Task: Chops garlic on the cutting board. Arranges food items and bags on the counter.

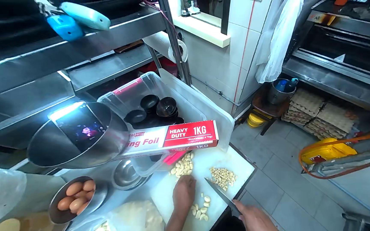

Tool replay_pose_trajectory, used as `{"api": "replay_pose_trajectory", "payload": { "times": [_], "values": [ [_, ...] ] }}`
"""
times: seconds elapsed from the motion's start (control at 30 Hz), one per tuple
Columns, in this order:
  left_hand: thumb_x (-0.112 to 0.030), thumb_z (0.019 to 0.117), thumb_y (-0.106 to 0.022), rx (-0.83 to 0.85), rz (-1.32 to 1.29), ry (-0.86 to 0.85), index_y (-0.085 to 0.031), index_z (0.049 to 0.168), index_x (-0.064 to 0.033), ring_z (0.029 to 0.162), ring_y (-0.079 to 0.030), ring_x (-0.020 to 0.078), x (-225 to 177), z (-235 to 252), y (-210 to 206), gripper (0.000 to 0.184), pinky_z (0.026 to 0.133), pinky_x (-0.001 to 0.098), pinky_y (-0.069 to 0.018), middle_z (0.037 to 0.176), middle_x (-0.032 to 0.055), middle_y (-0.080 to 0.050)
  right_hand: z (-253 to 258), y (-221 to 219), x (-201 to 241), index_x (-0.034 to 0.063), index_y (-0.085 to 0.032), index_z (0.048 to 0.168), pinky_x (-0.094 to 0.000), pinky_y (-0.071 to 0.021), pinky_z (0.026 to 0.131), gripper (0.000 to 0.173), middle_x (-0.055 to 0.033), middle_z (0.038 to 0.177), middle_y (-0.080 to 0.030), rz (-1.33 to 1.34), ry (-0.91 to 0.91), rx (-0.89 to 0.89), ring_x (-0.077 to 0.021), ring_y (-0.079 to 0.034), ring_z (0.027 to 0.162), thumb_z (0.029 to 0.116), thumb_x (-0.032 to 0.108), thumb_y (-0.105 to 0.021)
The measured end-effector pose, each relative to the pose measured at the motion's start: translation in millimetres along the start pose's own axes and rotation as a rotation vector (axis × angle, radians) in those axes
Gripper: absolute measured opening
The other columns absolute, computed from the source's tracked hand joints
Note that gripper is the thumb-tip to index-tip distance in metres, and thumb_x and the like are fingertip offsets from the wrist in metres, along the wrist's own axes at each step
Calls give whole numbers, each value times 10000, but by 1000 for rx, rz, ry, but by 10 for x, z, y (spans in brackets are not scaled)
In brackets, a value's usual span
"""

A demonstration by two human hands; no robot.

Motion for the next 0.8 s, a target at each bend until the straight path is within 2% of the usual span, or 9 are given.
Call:
{"api": "replay_pose_trajectory", "payload": {
  "times": [0.07,0.2,0.3,0.43,0.57,0.67,0.73,0.77,0.8],
  "values": [
    [-246,952,-686,28,-58,-75,-774,1022,-181,909,-714,124,-29,-35,-48,130,840,372,-613,1055,-15,-743,-11,-8,7,281,-411,1569,-596,-590,821,506,-160,1064,-737,15,-5,3,-377,-730,970,1068,294,-483],
    [-254,935,-712,128,-152,-152,-778,1054,-233,881,-709,55,-95,-110,-156,138,844,324,-614,1053,-79,-754,-35,32,42,287,-389,1582,-588,-594,816,522,-158,1066,-736,-5,-6,4,-374,-731,967,1068,292,-482],
    [-252,937,-714,116,-174,-177,-778,1051,-236,892,-705,33,-87,-132,-201,132,842,298,-615,1073,-92,-749,-102,121,102,321,-355,1604,-585,-598,782,541,-156,1068,-725,-44,-11,-8,-375,-728,941,1076,295,-467],
    [-268,955,-693,58,-115,-242,-779,1005,-231,997,-691,20,-126,-161,-194,107,898,275,-599,1091,-97,-736,-125,171,200,341,-365,1599,-585,-597,764,550,-163,1067,-724,-78,5,-10,-381,-727,927,1066,275,-482],
    [-292,960,-674,25,-39,-272,-788,1036,-241,970,-680,41,-177,-180,-169,147,857,273,-606,1072,-63,-705,-5,68,244,300,-382,1583,-593,-593,792,527,-176,1064,-724,-46,13,41,-389,-727,950,1067,270,-481],
    [-319,942,-615,203,67,-207,-766,1067,-245,1024,-676,103,-254,-222,-202,209,883,339,-602,1106,-31,-685,119,4,220,306,-366,1588,-593,-590,818,539,-170,1052,-733,-15,29,68,-383,-730,961,1064,275,-487],
    [-401,924,-579,353,96,-112,-778,1017,-259,1061,-675,128,-279,-232,-200,261,891,415,-601,1122,-35,-692,136,25,212,314,-372,1591,-599,-583,840,543,-168,1054,-740,22,37,60,-385,-729,972,1065,290,-500],
    [-442,925,-569,381,89,-62,-783,1021,-270,1055,-680,132,-264,-220,-174,291,887,444,-601,1123,-41,-697,128,34,197,308,-386,1584,-608,-585,832,539,-167,1042,-745,44,43,40,-386,-732,960,1060,294,-512],
    [-458,933,-563,342,89,-29,-777,1062,-279,1030,-691,142,-243,-187,-113,308,867,456,-606,1119,-38,-704,117,38,175,303,-392,1579,-606,-588,829,534,-162,1037,-746,57,43,29,-380,-735,953,1059,298,-515]
  ]
}}
Point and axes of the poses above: each hand's wrist, its own z-axis towards the middle knuckle, its own y-axis out of the back of the hand, x = y × z, the point moved 9 cm from there along z, towards the middle knuckle
